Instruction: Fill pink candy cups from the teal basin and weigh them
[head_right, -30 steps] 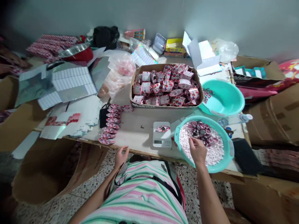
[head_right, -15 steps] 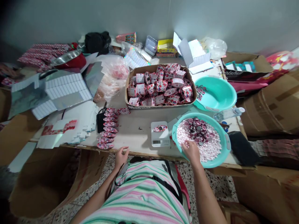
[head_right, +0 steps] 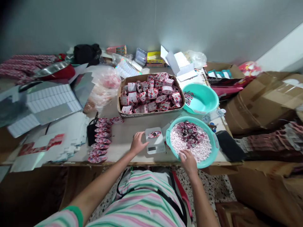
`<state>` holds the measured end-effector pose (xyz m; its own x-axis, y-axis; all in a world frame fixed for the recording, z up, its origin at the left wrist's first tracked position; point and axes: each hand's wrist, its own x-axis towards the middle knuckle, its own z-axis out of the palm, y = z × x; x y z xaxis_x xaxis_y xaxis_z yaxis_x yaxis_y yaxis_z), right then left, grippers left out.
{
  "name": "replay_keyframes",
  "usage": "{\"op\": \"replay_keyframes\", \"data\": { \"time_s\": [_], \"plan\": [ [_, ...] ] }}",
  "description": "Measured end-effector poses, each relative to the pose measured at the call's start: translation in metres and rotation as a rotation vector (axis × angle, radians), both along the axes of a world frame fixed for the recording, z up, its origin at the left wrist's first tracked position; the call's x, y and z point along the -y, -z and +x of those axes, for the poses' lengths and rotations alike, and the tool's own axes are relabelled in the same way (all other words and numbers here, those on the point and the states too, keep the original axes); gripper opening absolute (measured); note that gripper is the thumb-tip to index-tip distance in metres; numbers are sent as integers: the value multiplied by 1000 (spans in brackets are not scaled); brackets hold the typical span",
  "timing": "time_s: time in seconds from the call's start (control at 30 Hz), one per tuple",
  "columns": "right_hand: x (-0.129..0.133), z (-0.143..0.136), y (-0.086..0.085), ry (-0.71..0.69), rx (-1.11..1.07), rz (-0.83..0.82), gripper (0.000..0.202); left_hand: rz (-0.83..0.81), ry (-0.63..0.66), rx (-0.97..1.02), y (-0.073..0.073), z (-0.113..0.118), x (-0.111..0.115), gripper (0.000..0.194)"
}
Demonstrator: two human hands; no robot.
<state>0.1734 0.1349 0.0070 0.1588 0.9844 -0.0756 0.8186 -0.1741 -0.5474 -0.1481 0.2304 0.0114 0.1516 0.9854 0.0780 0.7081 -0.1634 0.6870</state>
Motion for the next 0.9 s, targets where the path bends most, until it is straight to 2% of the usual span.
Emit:
{"op": "replay_keyframes", "data": {
  "time_s": [0.13, 0.27, 0.4, 0.57, 0.7, 0.9],
  "plan": [
    [18, 15, -3, 113, -84, 34, 39, 15, 105, -38, 4, 33, -23, 64],
    [12, 37, -5, 159, -47, 23, 40, 12, 151, -78, 8, 48, -33, 65],
    [-15, 54, -1, 122, -19, 28, 35, 10, 126, -116, 8, 52, -34, 65],
    [-43, 58, 10, 14, 24, -18, 28, 3, 60, -163, 4, 50, -29, 64],
    [-50, 57, 19, 46, 109, -70, 25, 3, 3, -171, 0, 48, -25, 62],
    [-53, 62, 20, -23, 149, -113, 25, -16, -6, -158, -4, 50, -25, 56]
  ]
}}
